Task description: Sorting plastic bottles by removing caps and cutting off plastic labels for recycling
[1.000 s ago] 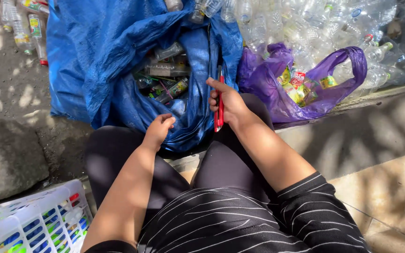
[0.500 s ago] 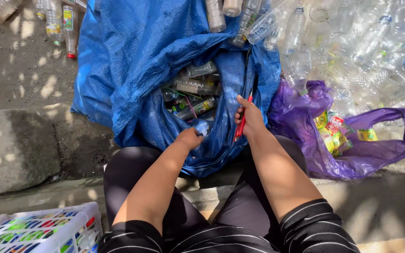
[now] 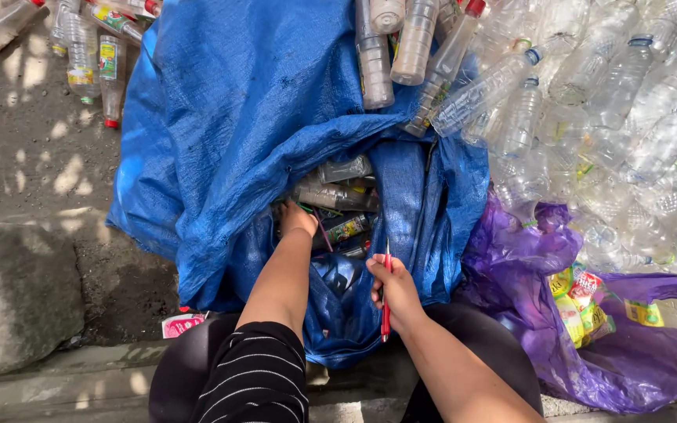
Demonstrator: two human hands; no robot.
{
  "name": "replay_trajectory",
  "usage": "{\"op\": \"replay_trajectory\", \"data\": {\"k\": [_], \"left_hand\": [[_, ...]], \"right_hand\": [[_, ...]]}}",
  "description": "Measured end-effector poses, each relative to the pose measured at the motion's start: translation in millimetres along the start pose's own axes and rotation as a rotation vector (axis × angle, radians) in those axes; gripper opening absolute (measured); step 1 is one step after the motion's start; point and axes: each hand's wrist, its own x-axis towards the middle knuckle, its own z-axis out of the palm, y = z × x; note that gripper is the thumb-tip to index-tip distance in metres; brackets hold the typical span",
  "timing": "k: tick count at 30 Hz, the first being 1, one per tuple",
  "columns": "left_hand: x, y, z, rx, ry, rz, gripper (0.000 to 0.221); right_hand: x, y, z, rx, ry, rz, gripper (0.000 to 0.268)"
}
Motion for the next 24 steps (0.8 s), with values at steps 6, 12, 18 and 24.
{"op": "replay_trajectory", "data": {"k": [6, 12, 18, 24], "left_hand": [[38.1, 0.8, 25.1, -0.389, 0.094, -0.080, 0.079], [21.2, 1.5, 50.1, -0.722, 0.256, -0.108, 0.070], [-93.3, 28.0, 1.8, -0.761, 0.511, 0.130, 0.085], [-208.4, 43.8, -152.0, -0.518, 0.390, 0.587, 0.076]], "right_hand": [[-8.5, 2.4, 0.7, 0.013, -0.001, 0.039, 0.035], [-5.5, 17.7, -0.2, 0.029, -0.004, 0.043, 0.034], [0.0, 34.3, 2.7, -0.008, 0.019, 0.057, 0.035], [6.4, 49.7, 8.4, -0.009, -0.012, 0.087, 0.033]]}}
